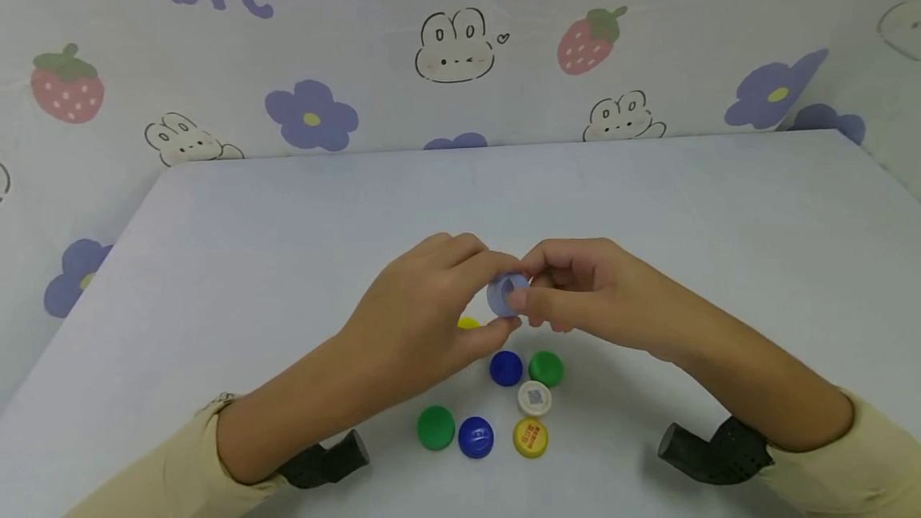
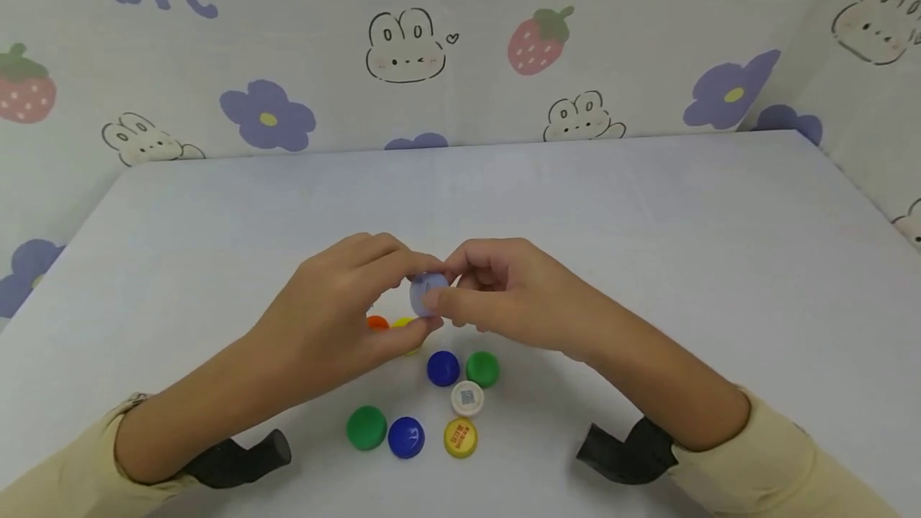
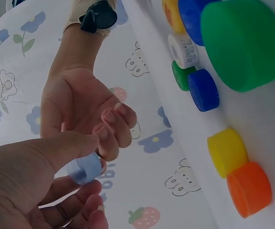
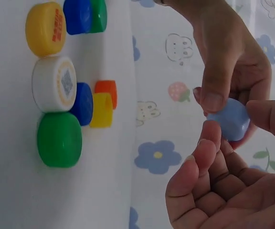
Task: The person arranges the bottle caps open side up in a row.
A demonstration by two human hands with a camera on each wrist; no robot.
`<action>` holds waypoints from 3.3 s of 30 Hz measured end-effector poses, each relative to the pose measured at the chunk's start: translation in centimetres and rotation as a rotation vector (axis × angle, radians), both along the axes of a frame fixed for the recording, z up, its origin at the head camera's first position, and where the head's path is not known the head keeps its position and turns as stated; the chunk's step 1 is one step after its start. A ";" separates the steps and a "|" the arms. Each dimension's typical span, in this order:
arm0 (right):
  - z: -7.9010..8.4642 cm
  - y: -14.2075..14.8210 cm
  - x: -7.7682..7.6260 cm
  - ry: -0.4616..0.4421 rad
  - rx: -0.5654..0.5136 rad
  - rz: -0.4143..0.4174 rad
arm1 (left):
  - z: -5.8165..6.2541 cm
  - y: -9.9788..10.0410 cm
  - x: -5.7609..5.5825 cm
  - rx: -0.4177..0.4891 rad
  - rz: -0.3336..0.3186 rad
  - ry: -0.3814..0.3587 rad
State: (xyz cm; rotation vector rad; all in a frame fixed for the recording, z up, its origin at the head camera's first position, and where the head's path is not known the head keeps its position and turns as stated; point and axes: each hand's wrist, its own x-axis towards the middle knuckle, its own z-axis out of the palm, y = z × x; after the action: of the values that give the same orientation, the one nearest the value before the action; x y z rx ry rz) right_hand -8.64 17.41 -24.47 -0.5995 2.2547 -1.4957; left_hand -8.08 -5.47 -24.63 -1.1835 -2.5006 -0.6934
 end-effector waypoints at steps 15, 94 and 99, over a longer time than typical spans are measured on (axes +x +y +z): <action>-1.2 0.8 -1.6 -0.055 0.052 0.041 | -1.2 0.4 -2.1 -0.064 0.041 -0.325; -3.0 -0.2 1.9 0.683 0.645 0.459 | -3.0 2.5 -0.3 -0.354 -0.185 -0.449; -3.8 -0.9 2.5 0.866 0.744 0.406 | -3.2 2.7 -0.7 -0.353 -0.196 -0.476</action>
State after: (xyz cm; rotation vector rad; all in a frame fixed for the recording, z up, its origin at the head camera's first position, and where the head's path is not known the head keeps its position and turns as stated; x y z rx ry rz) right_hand -6.14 16.53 -28.23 -1.5034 2.7529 -0.1089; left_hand -8.77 -2.74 -27.88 -1.5550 -3.0242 -0.6610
